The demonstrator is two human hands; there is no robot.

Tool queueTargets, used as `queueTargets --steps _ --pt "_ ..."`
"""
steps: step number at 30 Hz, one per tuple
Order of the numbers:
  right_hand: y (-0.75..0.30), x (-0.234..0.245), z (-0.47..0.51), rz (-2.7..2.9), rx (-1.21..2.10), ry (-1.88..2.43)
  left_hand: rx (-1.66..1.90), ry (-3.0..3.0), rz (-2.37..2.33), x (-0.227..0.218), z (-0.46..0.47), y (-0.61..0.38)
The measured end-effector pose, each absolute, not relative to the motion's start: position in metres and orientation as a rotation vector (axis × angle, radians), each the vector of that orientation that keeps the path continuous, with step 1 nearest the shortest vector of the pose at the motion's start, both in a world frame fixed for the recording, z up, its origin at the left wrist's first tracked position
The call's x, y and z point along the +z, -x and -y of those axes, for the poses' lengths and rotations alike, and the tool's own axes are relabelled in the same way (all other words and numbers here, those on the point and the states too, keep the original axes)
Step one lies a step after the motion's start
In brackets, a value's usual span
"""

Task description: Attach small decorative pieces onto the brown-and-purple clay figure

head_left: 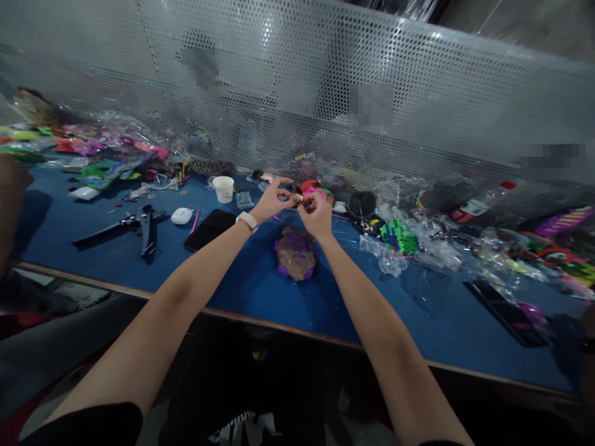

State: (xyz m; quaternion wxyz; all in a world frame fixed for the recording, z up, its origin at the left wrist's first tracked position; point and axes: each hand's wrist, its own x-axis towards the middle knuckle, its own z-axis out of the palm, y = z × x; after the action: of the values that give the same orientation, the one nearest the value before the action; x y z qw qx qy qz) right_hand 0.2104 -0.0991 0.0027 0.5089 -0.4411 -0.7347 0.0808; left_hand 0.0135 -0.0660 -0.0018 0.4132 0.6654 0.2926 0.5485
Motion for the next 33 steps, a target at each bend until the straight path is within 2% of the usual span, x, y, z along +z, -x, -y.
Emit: queueTargets --steps 11,18,26,33 --pt "-0.218 0.010 0.092 1.819 0.316 1.017 1.396 -1.509 -0.618 -0.005 0.062 -0.018" --pt "-0.229 0.006 0.085 1.803 0.375 0.985 1.283 -1.421 -0.619 0.002 0.066 -0.018" --pt "-0.228 0.012 0.086 1.748 0.710 0.980 1.167 -1.565 -0.541 0.016 0.074 -0.011" --pt "-0.229 0.014 0.084 1.724 0.786 0.965 1.118 -1.543 -0.455 0.020 0.075 -0.011"
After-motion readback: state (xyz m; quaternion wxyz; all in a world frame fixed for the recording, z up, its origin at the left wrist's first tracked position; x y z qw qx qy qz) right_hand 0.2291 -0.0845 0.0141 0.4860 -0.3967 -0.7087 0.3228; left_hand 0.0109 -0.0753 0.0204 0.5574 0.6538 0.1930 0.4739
